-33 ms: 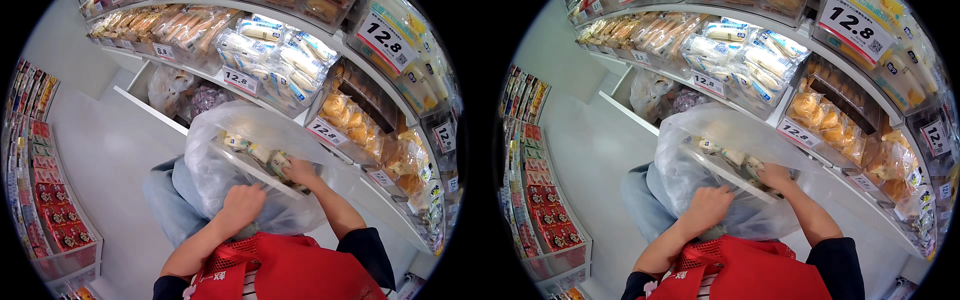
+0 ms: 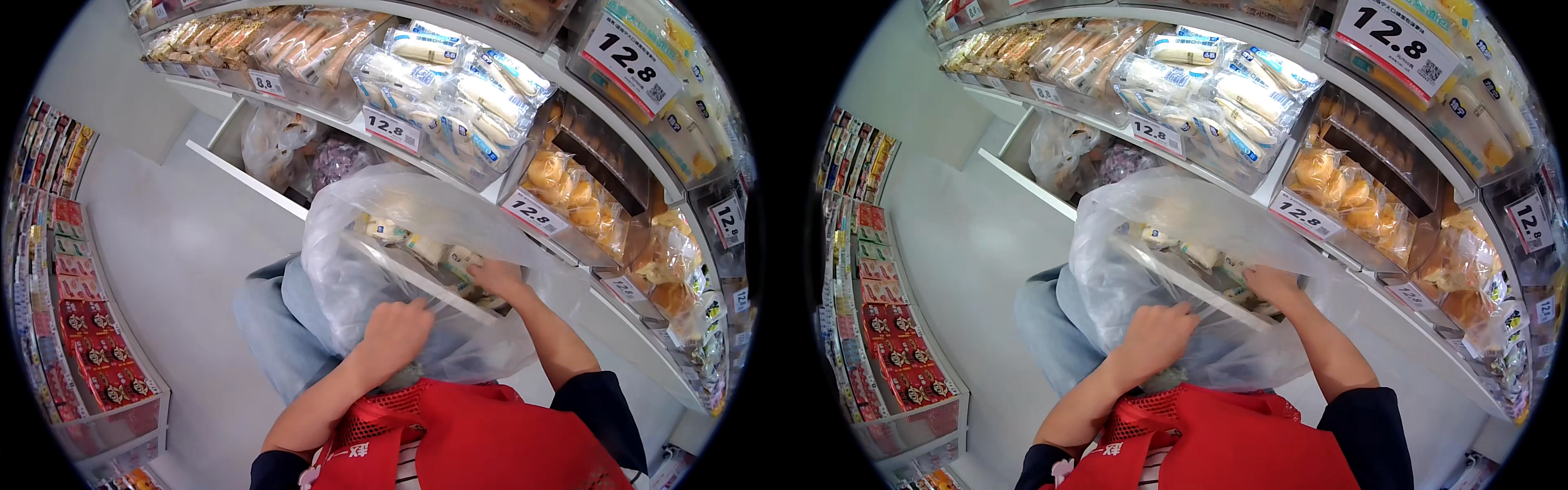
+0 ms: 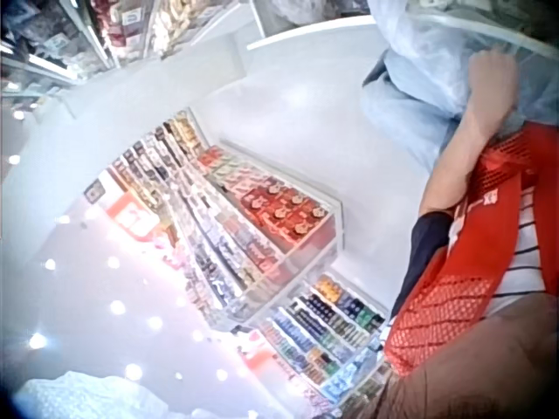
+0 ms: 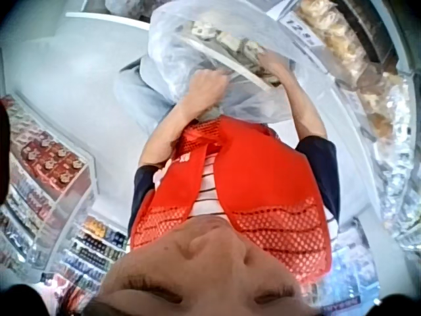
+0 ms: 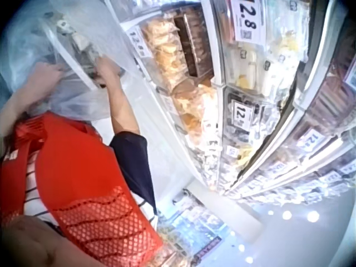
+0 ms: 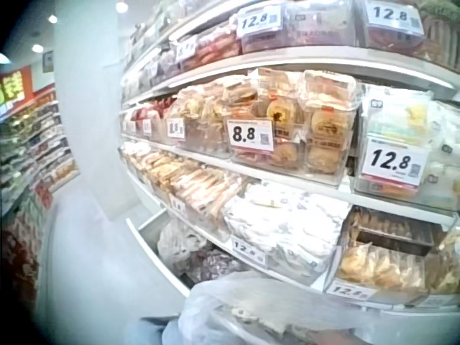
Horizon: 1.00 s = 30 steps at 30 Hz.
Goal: The person repeatedly takes packaged bread rolls from a plastic bag and places them onto a refrigerated display shelf in a store. They handle the items one at a time, arranging them in rows on the shelf.
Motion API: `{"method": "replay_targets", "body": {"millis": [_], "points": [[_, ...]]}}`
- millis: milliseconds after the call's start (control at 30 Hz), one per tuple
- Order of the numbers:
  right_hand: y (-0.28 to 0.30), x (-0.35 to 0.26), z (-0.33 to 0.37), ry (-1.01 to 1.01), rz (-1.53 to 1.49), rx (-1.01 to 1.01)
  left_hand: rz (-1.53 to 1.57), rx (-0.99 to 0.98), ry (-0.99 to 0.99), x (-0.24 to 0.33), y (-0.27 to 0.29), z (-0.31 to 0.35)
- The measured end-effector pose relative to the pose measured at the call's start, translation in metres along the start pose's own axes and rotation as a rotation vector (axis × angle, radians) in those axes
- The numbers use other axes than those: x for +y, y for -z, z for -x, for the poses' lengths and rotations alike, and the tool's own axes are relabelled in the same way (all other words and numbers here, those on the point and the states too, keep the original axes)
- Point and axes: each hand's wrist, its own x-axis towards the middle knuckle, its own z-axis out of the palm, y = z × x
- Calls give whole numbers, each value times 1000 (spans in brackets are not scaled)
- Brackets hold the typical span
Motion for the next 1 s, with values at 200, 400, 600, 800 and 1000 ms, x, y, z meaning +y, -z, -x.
{"method": "replay_targets", "body": {"millis": [200,400,600,800,1000], "points": [[55,28,-17,-36,-131,-227,36,-20,10,0,-3,2],[66,15,-27,77,-256,-365,23,-45,7,2,0,0],[85,-6,-34,261,-62,-264,26,-89,59,6,5,-2],[43,17,-35,160,-144,89,3,-215,39,13,16,-8],[42,10,-1,330,-197,120,7,-345,-30,16,23,-8]]}}
